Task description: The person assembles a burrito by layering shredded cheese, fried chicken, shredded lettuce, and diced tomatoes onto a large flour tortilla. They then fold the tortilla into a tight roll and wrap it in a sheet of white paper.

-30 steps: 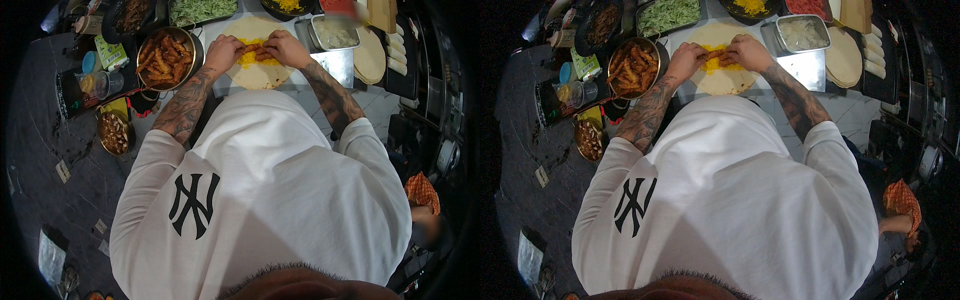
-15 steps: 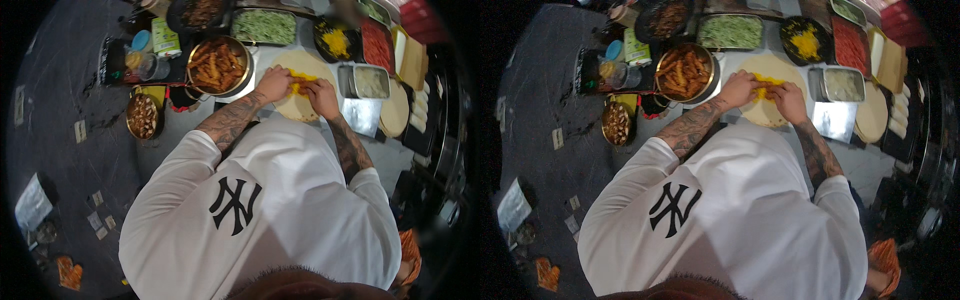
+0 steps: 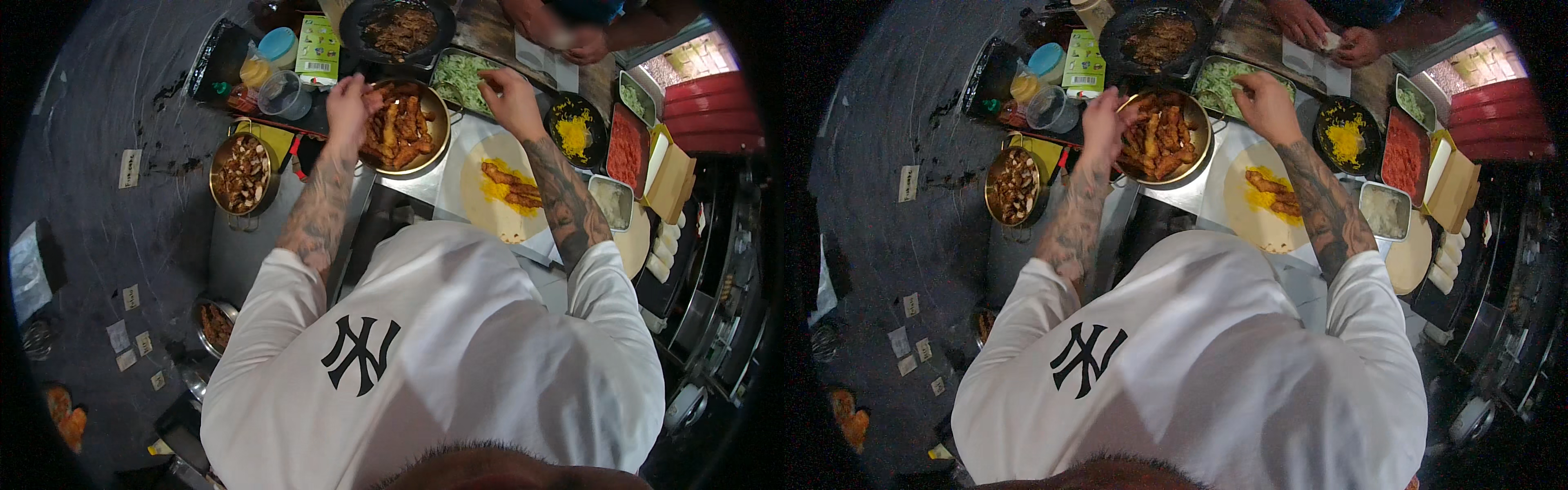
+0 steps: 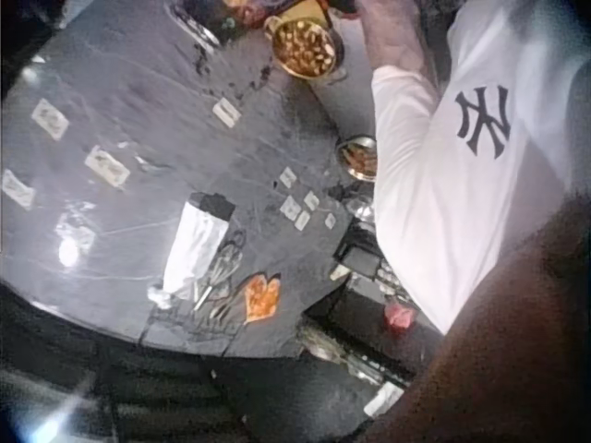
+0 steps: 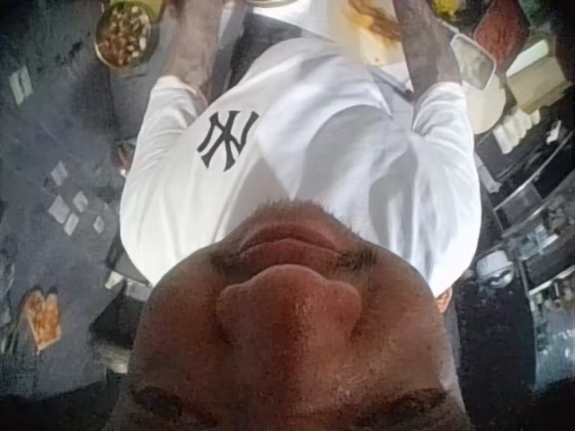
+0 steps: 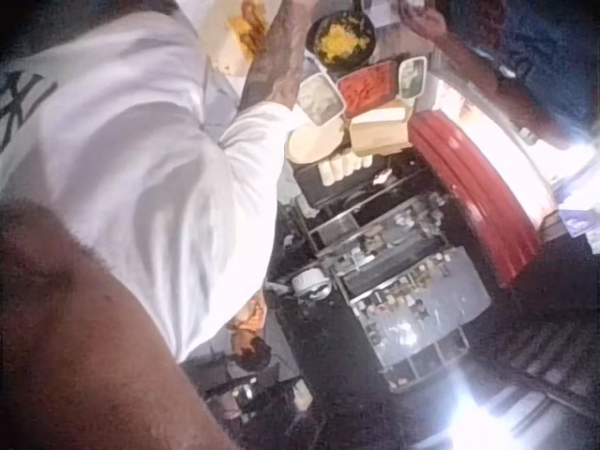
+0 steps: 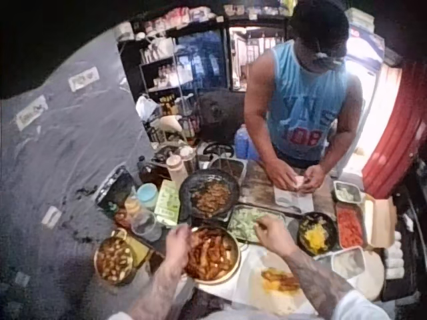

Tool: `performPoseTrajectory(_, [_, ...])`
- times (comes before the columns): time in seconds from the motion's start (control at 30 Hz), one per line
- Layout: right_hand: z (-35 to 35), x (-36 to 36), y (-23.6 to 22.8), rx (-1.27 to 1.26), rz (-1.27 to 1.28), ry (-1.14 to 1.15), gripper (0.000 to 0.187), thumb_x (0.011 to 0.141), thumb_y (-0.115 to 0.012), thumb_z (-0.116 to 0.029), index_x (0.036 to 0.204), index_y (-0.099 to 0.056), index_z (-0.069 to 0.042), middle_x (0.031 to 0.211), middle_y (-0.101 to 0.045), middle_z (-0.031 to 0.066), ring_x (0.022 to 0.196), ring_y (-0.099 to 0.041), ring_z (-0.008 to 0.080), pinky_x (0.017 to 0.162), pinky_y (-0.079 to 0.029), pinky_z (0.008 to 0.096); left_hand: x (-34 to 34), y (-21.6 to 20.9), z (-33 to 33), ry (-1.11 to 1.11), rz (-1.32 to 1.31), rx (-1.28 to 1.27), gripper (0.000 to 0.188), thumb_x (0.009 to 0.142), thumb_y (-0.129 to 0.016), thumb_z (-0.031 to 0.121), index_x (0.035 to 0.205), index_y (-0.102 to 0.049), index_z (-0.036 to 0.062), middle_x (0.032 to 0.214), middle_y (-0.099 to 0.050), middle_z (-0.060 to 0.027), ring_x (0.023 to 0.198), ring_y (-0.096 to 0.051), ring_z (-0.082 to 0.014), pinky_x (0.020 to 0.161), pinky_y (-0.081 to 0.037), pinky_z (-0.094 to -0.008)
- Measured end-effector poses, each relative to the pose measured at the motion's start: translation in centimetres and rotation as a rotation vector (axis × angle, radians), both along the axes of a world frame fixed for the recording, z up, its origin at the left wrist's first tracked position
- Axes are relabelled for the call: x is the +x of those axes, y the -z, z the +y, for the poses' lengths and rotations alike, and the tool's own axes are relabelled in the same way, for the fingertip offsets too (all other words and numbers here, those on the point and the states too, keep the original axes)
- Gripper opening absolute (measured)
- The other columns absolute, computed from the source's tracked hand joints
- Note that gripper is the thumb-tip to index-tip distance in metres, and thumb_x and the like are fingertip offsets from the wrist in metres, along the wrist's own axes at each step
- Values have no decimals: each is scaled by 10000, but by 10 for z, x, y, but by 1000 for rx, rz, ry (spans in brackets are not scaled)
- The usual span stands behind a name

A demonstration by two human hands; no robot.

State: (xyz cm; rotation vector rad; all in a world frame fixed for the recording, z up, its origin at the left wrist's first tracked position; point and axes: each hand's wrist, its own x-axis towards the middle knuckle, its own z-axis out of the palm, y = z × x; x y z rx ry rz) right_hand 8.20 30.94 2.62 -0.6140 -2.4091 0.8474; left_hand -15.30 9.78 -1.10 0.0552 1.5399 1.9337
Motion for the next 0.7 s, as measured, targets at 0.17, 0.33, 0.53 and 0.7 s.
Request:
performPoseTrajectory(0.17, [0,-57,-17,58,-8,-6,273,918,-696,-197,1130,-756,-35,1041,-735,203,972,-717,374,883,-567,432,-82,-21,40,194,-34,-49,446,1029,-642,201,1352,-439,-30,1186,-577,-180,940,-697,-310,800,-657,-426])
performPoseTrajectory(0.33, [9,-79,-39,121,-64,18,262,916,-692,-203,1116,-764,-50,1037,-729,198,983,-705,381,905,-554,458,-92,-36,60,282,-68,-169,328,1032,-564,73,1334,-475,-17,1330,-563,-188,1016,-698,-277,756,-679,-397])
performPoseTrajectory(0.53, [19,-94,-54,208,-103,19,261,919,-687,-203,1122,-764,-57,1017,-715,196,982,-695,392,897,-550,478,-101,1,54,276,-109,43,286,1013,-527,4,1299,-524,19,1239,-652,-142,988,-719,-295,712,-679,-402])
performPoseTrajectory(0.7, [39,-114,-62,331,-141,-55,317,875,-712,-162,1175,-744,-66,1070,-701,192,1036,-680,396,936,-546,472,-54,-31,39,229,-108,96,270,1002,-541,-5,1269,-566,25,1169,-683,-111,961,-731,-249,692,-665,-379])
